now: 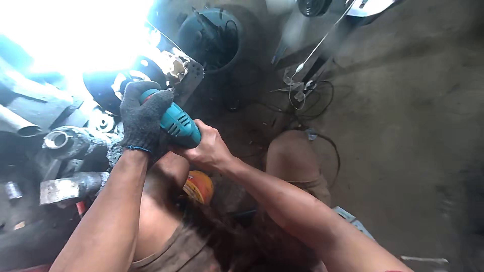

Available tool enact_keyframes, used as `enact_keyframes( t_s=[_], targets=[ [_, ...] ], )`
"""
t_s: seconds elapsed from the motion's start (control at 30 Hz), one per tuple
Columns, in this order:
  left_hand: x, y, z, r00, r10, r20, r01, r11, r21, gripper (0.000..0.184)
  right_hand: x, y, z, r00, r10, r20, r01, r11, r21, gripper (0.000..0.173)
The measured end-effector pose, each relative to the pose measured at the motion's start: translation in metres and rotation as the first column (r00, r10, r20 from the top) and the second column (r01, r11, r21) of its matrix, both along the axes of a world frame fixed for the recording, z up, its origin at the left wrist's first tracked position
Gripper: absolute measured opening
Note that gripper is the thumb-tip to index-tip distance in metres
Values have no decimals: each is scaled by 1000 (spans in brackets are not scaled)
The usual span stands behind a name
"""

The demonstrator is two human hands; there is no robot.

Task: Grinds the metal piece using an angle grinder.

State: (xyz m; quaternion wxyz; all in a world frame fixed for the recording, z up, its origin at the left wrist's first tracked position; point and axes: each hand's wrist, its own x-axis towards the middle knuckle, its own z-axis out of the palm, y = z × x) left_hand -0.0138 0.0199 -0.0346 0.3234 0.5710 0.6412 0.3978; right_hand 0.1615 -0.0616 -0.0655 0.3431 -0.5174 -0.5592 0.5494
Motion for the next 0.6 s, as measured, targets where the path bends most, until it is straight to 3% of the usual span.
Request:
enact_keyframes(
  t_s=[0.23,0.6],
  targets=[
    [-4,-4,2,1000,2,-14,-1,1000,29,41,4,-4,12,1000,20,-9,-20,1000,-18,57],
    [-6,-11,10,998,19,-52,-19,1000,8,42,-8,3,1,998,35,54,-36,999,19,61]
  ],
)
